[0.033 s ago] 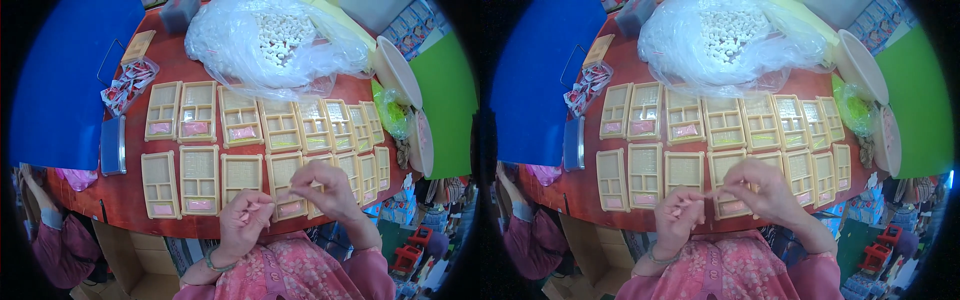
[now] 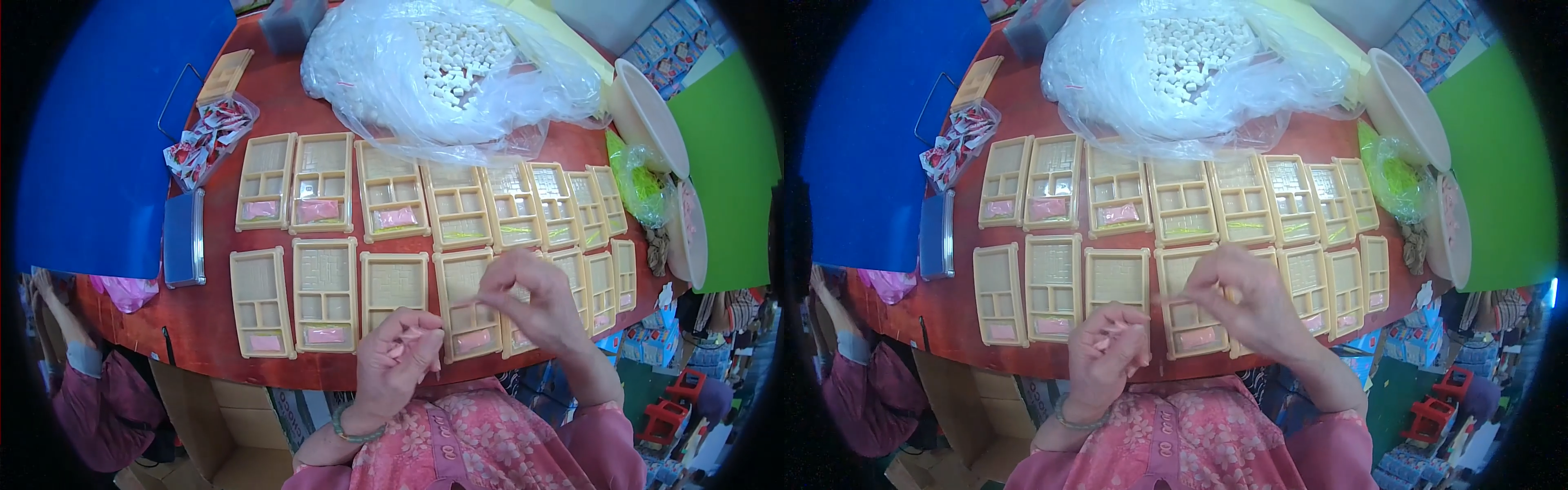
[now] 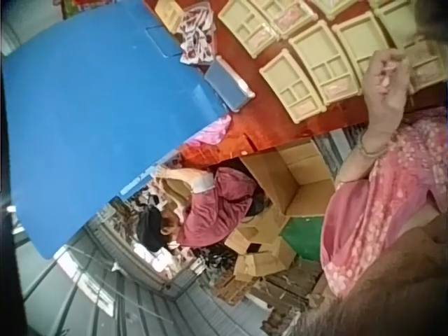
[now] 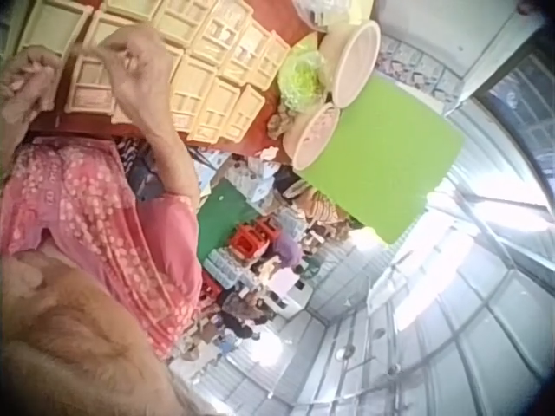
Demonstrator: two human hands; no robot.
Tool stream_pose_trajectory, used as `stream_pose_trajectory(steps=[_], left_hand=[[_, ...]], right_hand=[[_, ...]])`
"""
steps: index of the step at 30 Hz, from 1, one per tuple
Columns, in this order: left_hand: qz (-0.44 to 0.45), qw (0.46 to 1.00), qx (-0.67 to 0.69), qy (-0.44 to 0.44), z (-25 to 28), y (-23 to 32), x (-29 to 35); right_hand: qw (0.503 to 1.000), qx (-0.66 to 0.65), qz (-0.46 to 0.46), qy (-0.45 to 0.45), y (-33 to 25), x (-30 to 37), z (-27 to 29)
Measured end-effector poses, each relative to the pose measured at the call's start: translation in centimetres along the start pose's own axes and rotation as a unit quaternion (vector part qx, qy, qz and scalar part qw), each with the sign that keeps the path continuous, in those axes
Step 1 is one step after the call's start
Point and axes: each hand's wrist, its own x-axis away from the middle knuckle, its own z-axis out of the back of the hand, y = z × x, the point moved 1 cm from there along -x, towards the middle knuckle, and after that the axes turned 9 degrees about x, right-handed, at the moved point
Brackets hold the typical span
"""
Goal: Applying stickers to plastic trays and filling compartments with small white parts.
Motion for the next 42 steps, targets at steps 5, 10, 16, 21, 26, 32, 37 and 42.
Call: stream_pose_trajectory(steps=[5,10,16,21,26,32,37,42], left_hand=[[0.123,0.952,0.281,-0.001,0.3,-0.5,-0.6],[0.136,0.934,0.329,0.006,-0.2,-0.2,-0.9],[0.149,0.922,0.358,-0.022,-0.4,-0.2,-1.1],[0.151,0.911,0.382,-0.039,-0.5,-0.6,-1.2],[0.172,0.908,0.377,-0.068,-1.0,-1.0,-0.9],[0.223,0.912,0.335,-0.086,-1.9,-1.8,-0.7],[0.246,0.910,0.324,-0.081,-2.2,-3.2,-0.2],[0.249,0.928,0.269,-0.060,-2.5,-4.1,0.0]], right_hand=[[0.987,-0.019,-0.161,0.003,3.6,-3.3,-0.5],[0.978,-0.065,-0.199,0.010,5.9,-4.9,-1.1],[0.990,0.083,-0.105,0.042,6.0,-5.2,-2.1],[0.967,0.233,0.033,0.100,3.3,-4.2,-1.7],[0.989,-0.006,0.001,-0.146,-0.4,-1.6,-0.5],[0.988,0.039,0.032,-0.146,0.2,0.4,0.1],[0.994,0.022,0.059,-0.085,-0.8,2.3,0.2],[0.997,-0.037,0.003,-0.063,1.2,3.0,2.1]])
